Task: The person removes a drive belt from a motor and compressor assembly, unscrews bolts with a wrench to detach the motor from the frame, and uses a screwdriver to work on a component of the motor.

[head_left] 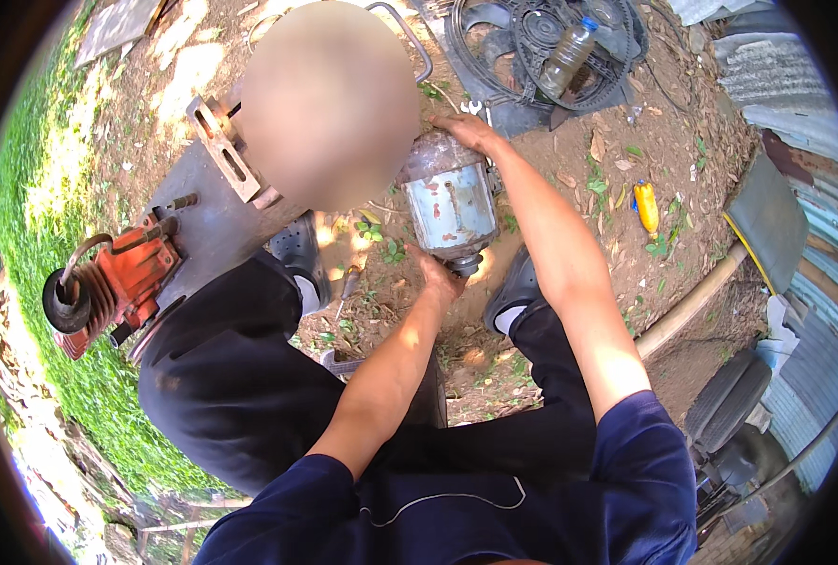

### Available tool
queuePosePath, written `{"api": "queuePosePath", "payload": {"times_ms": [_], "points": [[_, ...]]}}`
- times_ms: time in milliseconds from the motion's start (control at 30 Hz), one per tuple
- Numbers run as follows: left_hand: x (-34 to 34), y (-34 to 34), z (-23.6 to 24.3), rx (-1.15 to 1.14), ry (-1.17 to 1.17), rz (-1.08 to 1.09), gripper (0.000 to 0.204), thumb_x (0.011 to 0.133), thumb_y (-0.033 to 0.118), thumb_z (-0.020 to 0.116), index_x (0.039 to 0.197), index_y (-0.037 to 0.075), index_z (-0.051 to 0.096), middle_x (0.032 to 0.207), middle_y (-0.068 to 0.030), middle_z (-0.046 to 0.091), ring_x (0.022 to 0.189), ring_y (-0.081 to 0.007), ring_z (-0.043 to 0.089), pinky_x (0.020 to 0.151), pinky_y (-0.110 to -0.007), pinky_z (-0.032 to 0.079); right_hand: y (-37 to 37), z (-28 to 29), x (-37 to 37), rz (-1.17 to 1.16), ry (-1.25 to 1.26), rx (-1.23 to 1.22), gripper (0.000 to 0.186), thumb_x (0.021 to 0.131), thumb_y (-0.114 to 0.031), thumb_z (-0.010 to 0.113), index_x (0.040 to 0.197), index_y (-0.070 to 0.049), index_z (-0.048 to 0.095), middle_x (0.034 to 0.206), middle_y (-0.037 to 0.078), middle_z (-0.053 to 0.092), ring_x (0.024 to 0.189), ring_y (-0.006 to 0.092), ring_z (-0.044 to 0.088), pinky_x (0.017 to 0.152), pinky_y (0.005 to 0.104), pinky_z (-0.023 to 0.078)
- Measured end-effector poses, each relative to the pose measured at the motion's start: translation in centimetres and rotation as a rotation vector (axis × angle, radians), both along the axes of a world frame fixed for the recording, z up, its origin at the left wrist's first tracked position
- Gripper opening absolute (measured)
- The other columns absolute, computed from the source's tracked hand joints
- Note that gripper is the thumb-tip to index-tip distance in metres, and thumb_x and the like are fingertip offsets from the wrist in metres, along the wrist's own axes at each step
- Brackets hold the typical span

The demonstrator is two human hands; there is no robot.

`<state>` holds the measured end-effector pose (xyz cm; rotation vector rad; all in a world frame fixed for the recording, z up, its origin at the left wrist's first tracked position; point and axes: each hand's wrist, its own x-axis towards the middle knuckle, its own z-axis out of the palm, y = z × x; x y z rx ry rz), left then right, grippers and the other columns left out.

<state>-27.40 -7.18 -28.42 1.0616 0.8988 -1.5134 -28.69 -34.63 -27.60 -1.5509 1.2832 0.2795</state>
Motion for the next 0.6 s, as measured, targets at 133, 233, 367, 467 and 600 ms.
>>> {"api": "queuePosePath", "payload": {"times_ms": [133,233,367,467,600], "points": [[-0.5,1.2,-1.3,0.003,0.001,0.001,0.114,0.075,0.091,0.006,0.151,0.008,0.026,0.151,-0.0142,0.034,0.134,-0.0343,0.039,0.108,-0.052,0.033,-1.0,-0.9,0.0,0.129,0.007,0.134,0.061,0.088,-0.056,0.047,0.125,-0.011,0.063,0.135,0.015,0.056,0.123,0.0306,0.053,0.104,0.0384,0.039],[0.2,1.1,-0.2,0.045,-0.02,-0.066,0.118,0.074,0.093,0.011,0.151,0.005,0.024,0.151,-0.0154,0.032,0.137,-0.034,0.033,0.11,-0.051,0.029,-0.3,-1.2,-0.3,0.145,0.013,0.049,0.06,0.089,-0.054,0.045,0.126,-0.01,0.063,0.135,0.017,0.056,0.124,0.0312,0.053,0.104,0.0395,0.039],[2.3,2.2,0.9,0.156,-0.067,-0.245,0.121,0.072,0.094,0.021,0.15,0.001,0.022,0.152,-0.0158,0.029,0.141,-0.0325,0.026,0.113,-0.05,0.023,0.2,-1.0,-1.1,0.071,0.014,0.041,0.059,0.089,-0.053,0.044,0.122,-0.009,0.065,0.128,0.017,0.061,0.117,0.0304,0.057,0.101,0.0398,0.041],[3.0,2.7,0.8,0.116,-0.083,-0.35,0.12,0.074,0.092,0.025,0.149,-0.001,0.022,0.152,-0.0155,0.028,0.141,-0.0323,0.025,0.114,-0.051,0.02,1.6,0.0,-1.7,-0.005,-0.018,0.04,0.056,0.093,-0.051,0.041,0.122,-0.009,0.065,0.12,0.014,0.065,0.11,0.0291,0.061,0.099,0.0377,0.042],[2.0,1.0,3.8,0.127,-0.182,-0.511,0.114,0.079,0.088,0.024,0.149,-0.001,0.023,0.154,-0.0158,0.027,0.142,-0.0301,0.024,0.112,-0.056,0.014,3.8,-1.1,-4.1,-0.061,-0.016,-0.171,0.051,0.093,-0.046,0.041,0.122,-0.011,0.065,0.124,0.014,0.064,0.115,0.0291,0.058,0.101,0.0366,0.041]]}}
